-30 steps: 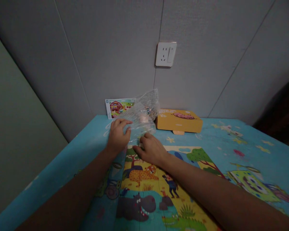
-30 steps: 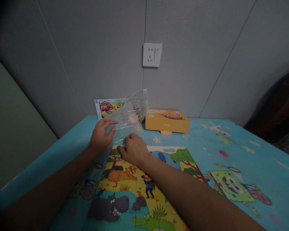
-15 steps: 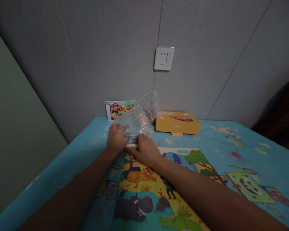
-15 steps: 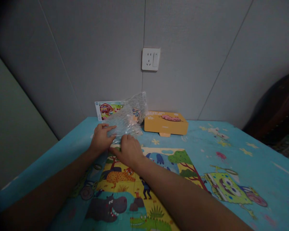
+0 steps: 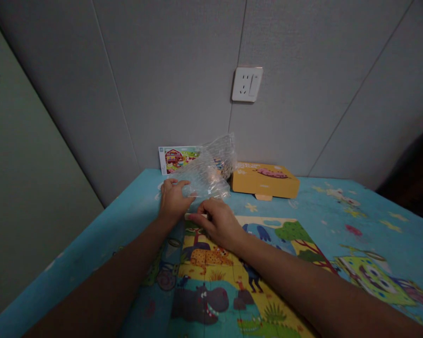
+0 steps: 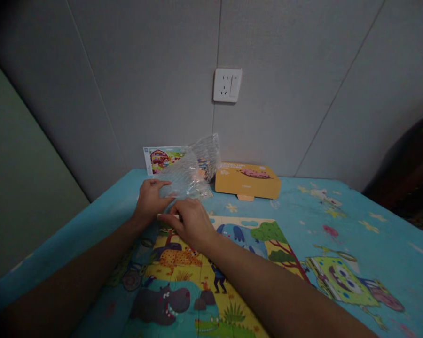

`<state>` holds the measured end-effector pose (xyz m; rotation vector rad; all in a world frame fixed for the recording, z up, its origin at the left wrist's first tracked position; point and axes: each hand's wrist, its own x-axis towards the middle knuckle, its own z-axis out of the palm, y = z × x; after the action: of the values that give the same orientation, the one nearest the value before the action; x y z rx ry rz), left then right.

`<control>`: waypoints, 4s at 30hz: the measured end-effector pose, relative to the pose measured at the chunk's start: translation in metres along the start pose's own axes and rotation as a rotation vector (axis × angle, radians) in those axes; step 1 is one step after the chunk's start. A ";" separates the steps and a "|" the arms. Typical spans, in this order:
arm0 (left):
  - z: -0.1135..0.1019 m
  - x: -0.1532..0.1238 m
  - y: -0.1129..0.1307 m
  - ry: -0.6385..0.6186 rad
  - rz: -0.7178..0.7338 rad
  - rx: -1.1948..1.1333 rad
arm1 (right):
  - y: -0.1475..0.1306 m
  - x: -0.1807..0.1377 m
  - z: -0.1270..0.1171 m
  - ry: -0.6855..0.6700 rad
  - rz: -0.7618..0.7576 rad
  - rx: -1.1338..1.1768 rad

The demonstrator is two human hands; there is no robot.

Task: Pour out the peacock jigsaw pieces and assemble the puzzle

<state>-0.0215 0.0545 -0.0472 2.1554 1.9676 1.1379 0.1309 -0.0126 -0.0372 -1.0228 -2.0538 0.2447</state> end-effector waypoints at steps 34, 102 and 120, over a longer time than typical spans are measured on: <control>-0.036 -0.030 0.034 -1.258 0.046 -0.987 | 0.015 0.000 -0.025 0.488 0.105 0.208; -0.022 -0.049 0.075 -0.938 -0.672 -1.468 | 0.020 -0.035 -0.094 -0.415 0.254 0.273; -0.035 -0.043 0.071 -0.961 -0.729 -1.547 | 0.047 -0.032 -0.085 -0.437 0.247 -0.276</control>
<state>0.0241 -0.0133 -0.0097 0.7097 0.6852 0.7073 0.2318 -0.0200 -0.0237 -1.5028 -2.3946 0.3426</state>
